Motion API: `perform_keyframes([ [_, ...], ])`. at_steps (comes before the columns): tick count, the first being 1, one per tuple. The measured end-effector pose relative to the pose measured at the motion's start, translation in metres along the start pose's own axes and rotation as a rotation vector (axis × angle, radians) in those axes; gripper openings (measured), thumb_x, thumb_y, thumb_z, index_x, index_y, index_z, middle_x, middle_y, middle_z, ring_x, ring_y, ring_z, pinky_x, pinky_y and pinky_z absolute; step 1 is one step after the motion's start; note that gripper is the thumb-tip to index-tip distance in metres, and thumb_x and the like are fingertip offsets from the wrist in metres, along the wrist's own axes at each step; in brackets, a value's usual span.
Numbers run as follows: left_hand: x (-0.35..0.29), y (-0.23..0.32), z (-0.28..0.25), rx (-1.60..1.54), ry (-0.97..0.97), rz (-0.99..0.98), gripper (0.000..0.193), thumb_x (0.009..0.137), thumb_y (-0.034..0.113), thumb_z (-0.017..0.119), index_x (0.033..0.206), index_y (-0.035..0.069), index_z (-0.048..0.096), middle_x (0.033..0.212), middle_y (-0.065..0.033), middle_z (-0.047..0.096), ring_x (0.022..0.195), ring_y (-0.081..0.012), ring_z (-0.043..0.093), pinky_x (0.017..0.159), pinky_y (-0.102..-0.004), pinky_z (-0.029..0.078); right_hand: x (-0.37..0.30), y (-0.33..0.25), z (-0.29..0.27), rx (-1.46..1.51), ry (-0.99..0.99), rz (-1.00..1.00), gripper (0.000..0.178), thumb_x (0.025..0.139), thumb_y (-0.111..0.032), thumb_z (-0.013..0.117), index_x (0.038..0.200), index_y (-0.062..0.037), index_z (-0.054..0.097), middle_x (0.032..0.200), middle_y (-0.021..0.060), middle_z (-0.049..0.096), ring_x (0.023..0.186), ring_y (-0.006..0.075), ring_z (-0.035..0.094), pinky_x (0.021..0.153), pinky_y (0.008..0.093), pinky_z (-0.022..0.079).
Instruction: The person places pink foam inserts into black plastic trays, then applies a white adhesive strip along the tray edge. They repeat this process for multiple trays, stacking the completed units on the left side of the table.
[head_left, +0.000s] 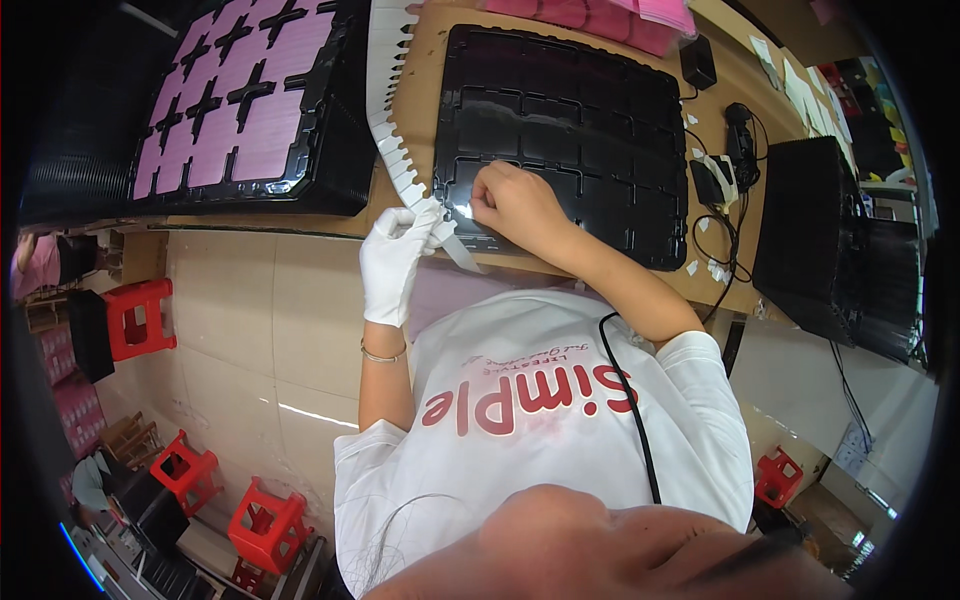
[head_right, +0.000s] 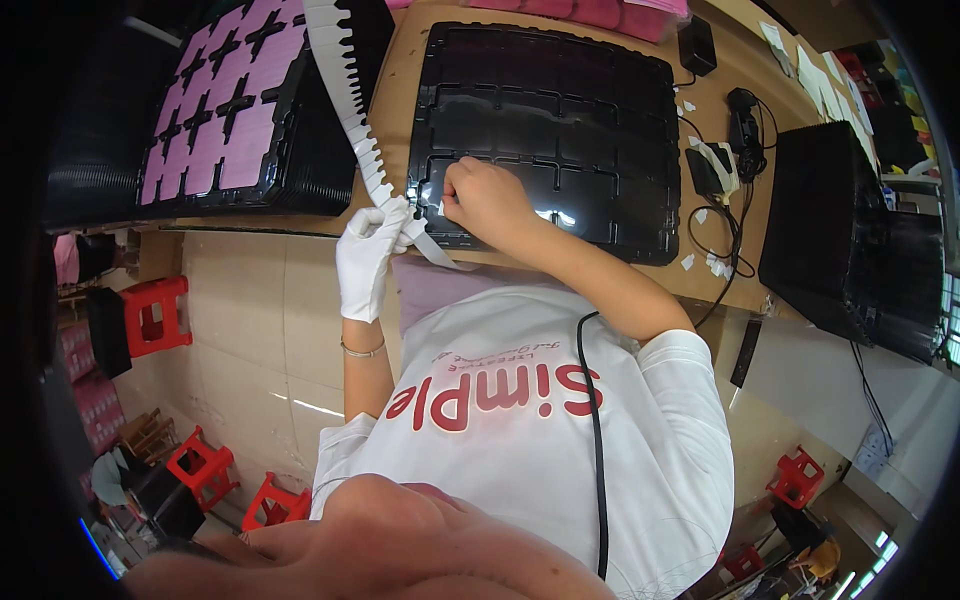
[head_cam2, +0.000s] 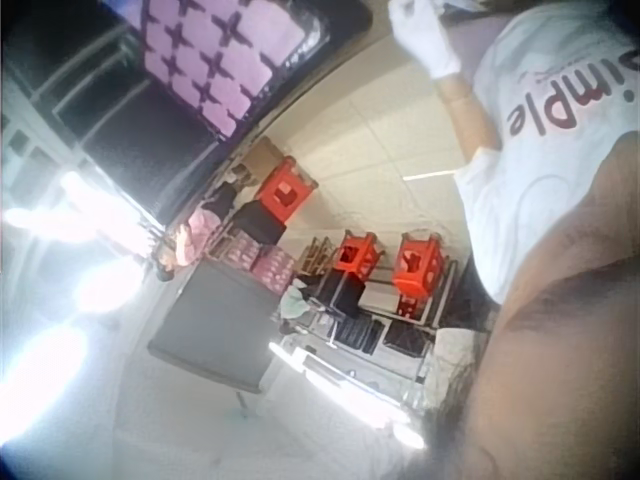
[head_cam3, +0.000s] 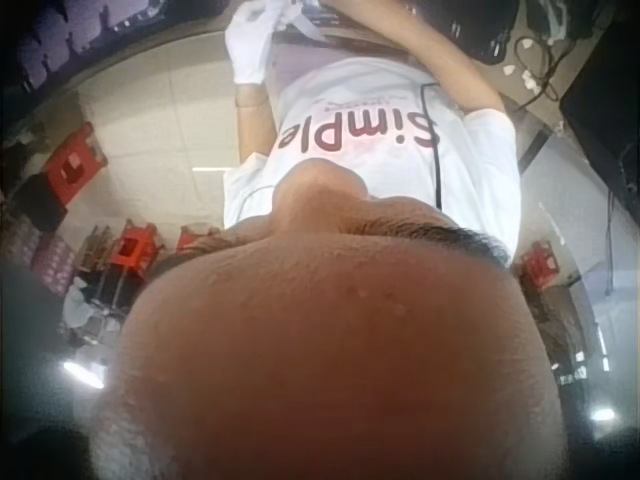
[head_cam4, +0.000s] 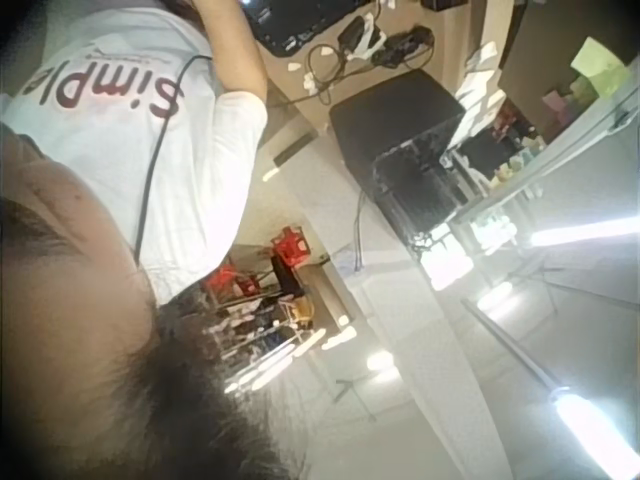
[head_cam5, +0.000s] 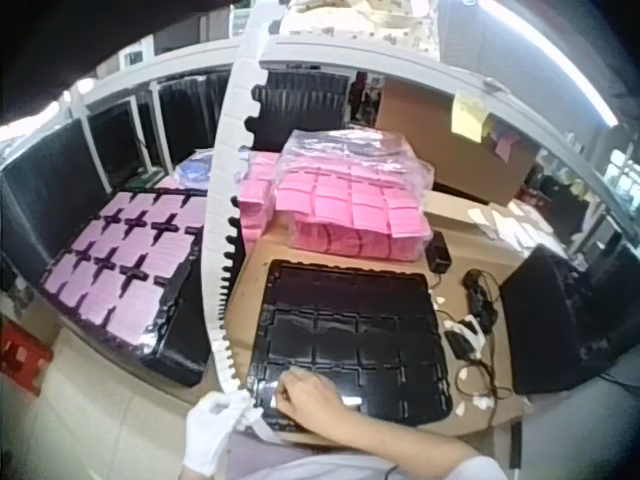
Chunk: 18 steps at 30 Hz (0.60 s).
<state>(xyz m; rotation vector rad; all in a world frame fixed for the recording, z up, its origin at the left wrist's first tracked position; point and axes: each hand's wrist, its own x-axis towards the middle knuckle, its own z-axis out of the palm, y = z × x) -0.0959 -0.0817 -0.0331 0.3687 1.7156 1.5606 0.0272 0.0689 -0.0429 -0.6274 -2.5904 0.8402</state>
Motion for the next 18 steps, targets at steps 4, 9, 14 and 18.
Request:
perform_keyframes([
  [4,-0.004,0.005,0.007,0.021,0.014,-0.020,0.013,0.089,0.015,0.070,0.089,0.002,0.067,0.082,-0.0030,0.069,0.070,-0.0045,0.062,0.060,-0.0183,0.047,0.000,-0.002,-0.003,0.054,-0.016,0.013,0.009,0.072,-0.012,0.069,0.076,-0.0055,0.064,0.075,0.0069,0.059,0.066,0.0235,0.061,0.062,0.0371,0.049],
  [9,-0.005,0.005,0.013,0.078,0.048,0.023,0.013,0.089,0.014,0.071,0.087,0.002,0.067,0.082,-0.0031,0.069,0.072,-0.0049,0.063,0.061,-0.0189,0.048,-0.002,0.001,-0.011,0.117,-0.177,-0.047,0.007,0.074,-0.011,0.068,0.074,-0.0059,0.064,0.076,0.0053,0.059,0.063,0.0197,0.058,0.059,0.0307,0.046],
  [14,-0.006,0.008,0.013,0.036,0.095,0.049,0.012,0.089,0.013,0.070,0.086,0.002,0.065,0.081,-0.0030,0.067,0.066,-0.0047,0.060,0.060,-0.0185,0.046,-0.012,0.016,-0.023,0.865,-0.256,0.113,0.005,0.083,-0.011,0.063,0.083,-0.0061,0.062,0.083,0.0047,0.062,0.066,0.0103,0.055,0.059,0.0235,0.043],
  [18,-0.014,0.016,0.020,-0.090,0.012,0.046,0.011,0.090,0.011,0.069,0.086,0.002,0.063,0.081,-0.0030,0.067,0.062,-0.0044,0.056,0.056,-0.0182,0.042,-0.026,0.004,-0.028,1.339,-0.210,0.468,0.014,0.092,-0.013,0.058,0.101,-0.0029,0.060,0.090,0.0063,0.065,0.070,0.0071,0.053,0.059,0.0200,0.041],
])
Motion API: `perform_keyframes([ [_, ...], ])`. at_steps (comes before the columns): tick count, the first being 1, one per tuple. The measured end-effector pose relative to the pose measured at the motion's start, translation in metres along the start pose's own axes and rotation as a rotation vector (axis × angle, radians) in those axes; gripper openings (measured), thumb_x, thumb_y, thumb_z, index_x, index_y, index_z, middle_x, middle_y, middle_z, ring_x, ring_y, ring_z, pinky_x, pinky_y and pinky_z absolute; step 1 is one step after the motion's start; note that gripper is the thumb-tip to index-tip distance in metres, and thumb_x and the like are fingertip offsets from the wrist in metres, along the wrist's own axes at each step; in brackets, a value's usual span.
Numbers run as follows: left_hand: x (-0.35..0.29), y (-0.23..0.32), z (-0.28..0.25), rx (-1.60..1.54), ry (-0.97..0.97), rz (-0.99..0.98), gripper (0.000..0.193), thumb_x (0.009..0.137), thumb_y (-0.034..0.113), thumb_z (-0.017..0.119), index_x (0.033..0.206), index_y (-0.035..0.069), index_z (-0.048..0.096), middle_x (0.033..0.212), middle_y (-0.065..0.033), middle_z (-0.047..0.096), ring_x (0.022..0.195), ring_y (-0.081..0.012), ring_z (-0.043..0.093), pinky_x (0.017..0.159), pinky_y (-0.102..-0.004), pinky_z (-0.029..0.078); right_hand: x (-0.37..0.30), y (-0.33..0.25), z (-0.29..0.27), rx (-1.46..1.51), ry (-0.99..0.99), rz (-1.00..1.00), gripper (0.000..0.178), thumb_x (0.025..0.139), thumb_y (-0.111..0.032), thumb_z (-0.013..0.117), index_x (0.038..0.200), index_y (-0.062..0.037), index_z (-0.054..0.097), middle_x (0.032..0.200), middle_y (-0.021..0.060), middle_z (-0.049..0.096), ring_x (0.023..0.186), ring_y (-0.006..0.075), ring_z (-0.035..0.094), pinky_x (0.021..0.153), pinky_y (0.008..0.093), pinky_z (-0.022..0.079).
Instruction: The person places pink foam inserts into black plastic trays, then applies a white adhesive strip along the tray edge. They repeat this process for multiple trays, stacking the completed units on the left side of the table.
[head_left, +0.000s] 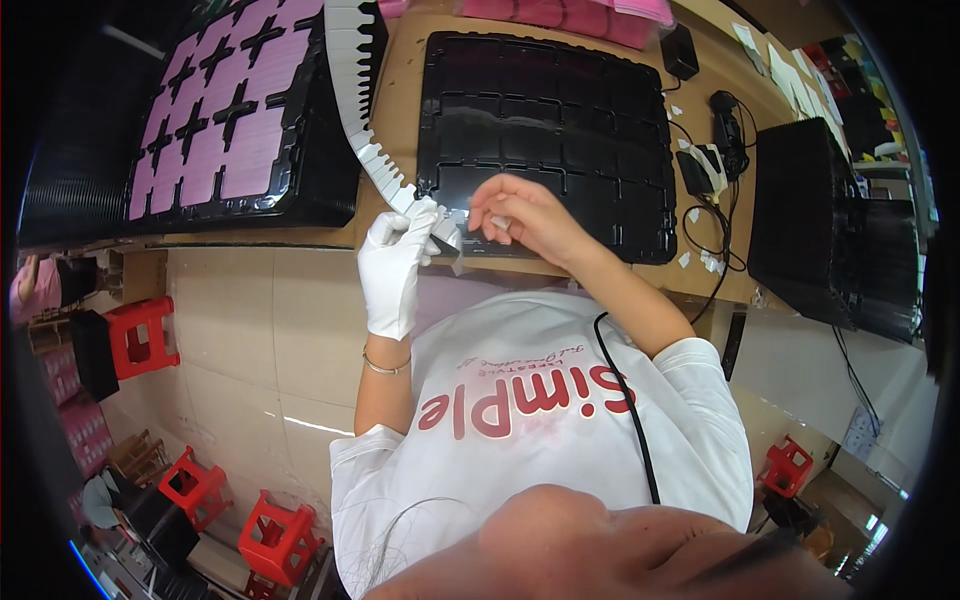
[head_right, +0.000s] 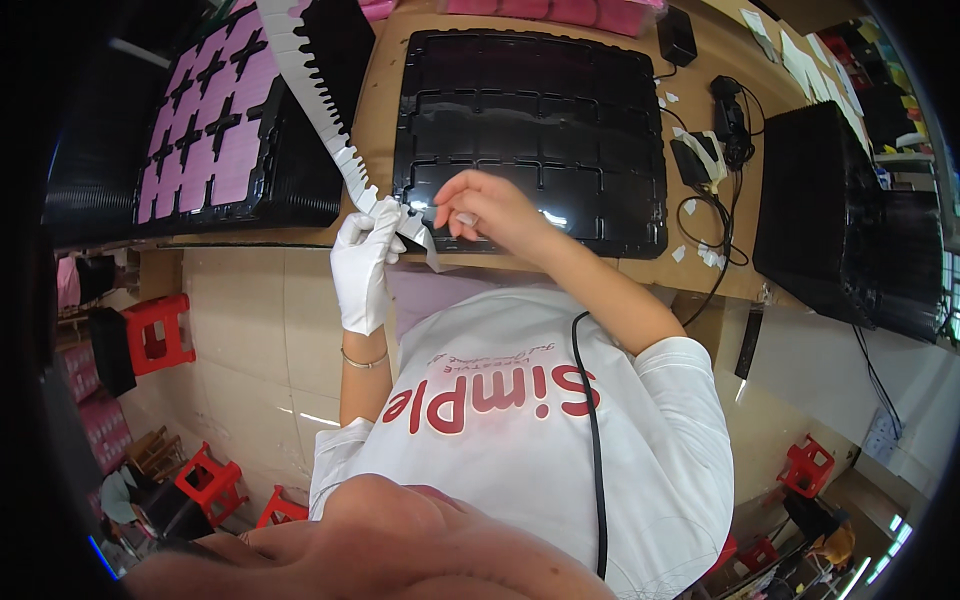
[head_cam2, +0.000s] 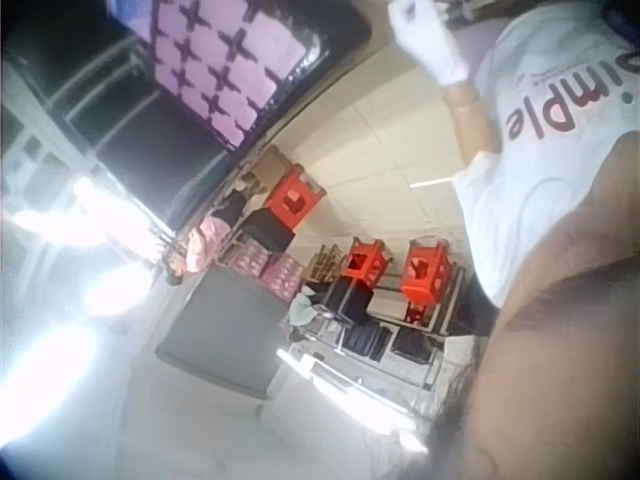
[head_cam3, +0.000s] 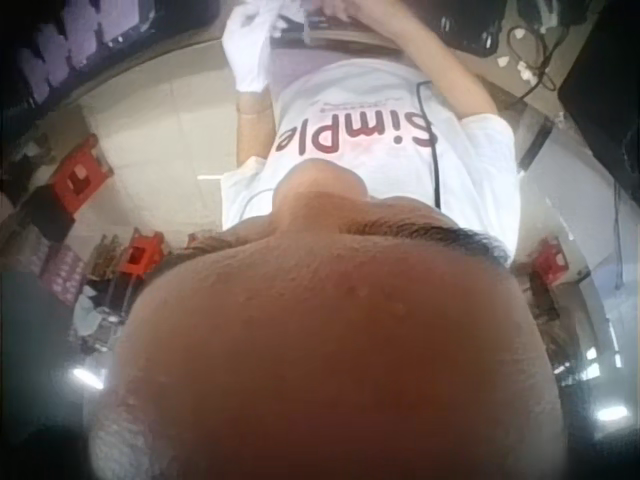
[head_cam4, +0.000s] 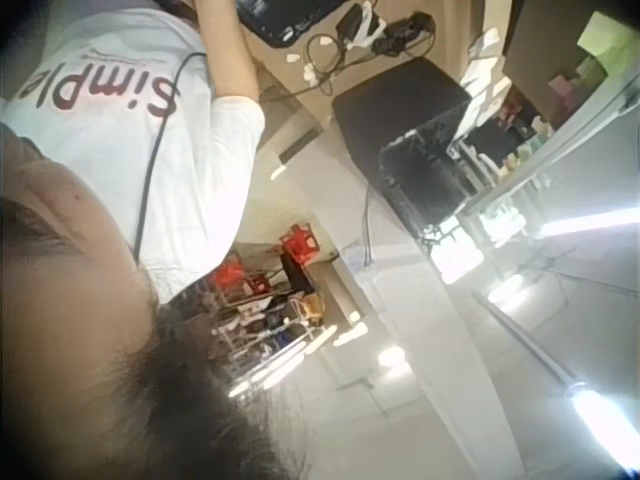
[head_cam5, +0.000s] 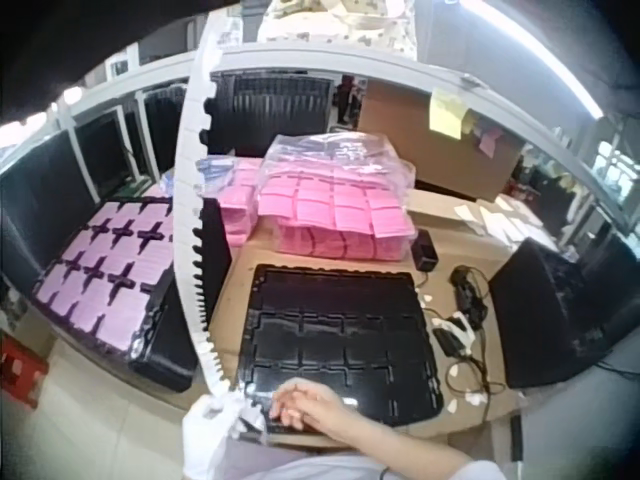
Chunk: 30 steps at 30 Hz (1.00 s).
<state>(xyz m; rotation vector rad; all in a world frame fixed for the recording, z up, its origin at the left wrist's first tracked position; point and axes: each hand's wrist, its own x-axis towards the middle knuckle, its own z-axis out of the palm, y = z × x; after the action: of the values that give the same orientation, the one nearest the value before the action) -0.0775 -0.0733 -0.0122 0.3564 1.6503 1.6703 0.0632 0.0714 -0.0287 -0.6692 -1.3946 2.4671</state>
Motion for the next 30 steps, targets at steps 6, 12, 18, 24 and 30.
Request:
perform_keyframes([
  [6,-0.001,0.005,0.027,-0.089,-0.064,0.023,0.012,0.090,0.011,0.068,0.084,0.004,0.060,0.080,-0.0024,0.065,0.062,-0.0042,0.054,0.055,-0.0179,0.040,-0.012,0.011,0.018,-0.265,0.251,-0.203,0.011,0.086,-0.009,0.071,0.094,-0.0034,0.066,0.083,-0.0016,0.063,0.071,0.0034,0.051,0.063,0.0199,0.040],
  [12,0.010,0.003,0.048,0.001,-0.131,0.023,0.012,0.090,0.011,0.068,0.085,0.003,0.061,0.079,-0.0033,0.065,0.063,-0.0056,0.055,0.057,-0.0187,0.042,-0.029,-0.005,0.000,-0.912,0.272,-0.846,0.008,0.075,-0.002,0.076,0.080,-0.0052,0.070,0.069,0.0034,0.059,0.057,0.0104,0.050,0.049,0.0256,0.038],
  [18,0.015,-0.001,0.055,0.136,-0.081,0.062,0.012,0.091,0.013,0.067,0.086,0.003,0.063,0.071,-0.0004,0.060,0.060,-0.0047,0.049,0.057,-0.0187,0.038,-0.027,-0.095,-0.105,-0.836,0.484,-0.372,0.008,0.081,-0.012,0.074,0.083,-0.0065,0.070,0.065,-0.0083,0.053,0.059,0.0010,0.044,0.054,0.0189,0.037],
  [24,0.017,-0.004,0.055,0.168,-0.118,0.020,0.011,0.091,0.012,0.068,0.088,0.002,0.063,0.085,-0.0055,0.068,0.064,-0.0041,0.054,0.057,-0.0177,0.041,0.034,-0.122,-0.275,-1.142,0.687,-0.299,0.012,0.076,-0.016,0.076,0.078,-0.0053,0.070,0.060,-0.0041,0.054,0.054,0.0052,0.045,0.052,0.0246,0.036],
  [30,0.016,-0.005,0.055,0.177,-0.127,0.012,0.013,0.090,0.013,0.068,0.092,0.001,0.065,0.081,-0.0030,0.066,0.063,-0.0041,0.054,0.057,-0.0178,0.041,0.042,-0.122,-0.286,-1.361,0.733,-0.281,0.016,0.072,-0.018,0.077,0.077,-0.0055,0.069,0.061,0.0008,0.057,0.054,0.0098,0.050,0.052,0.0282,0.040],
])
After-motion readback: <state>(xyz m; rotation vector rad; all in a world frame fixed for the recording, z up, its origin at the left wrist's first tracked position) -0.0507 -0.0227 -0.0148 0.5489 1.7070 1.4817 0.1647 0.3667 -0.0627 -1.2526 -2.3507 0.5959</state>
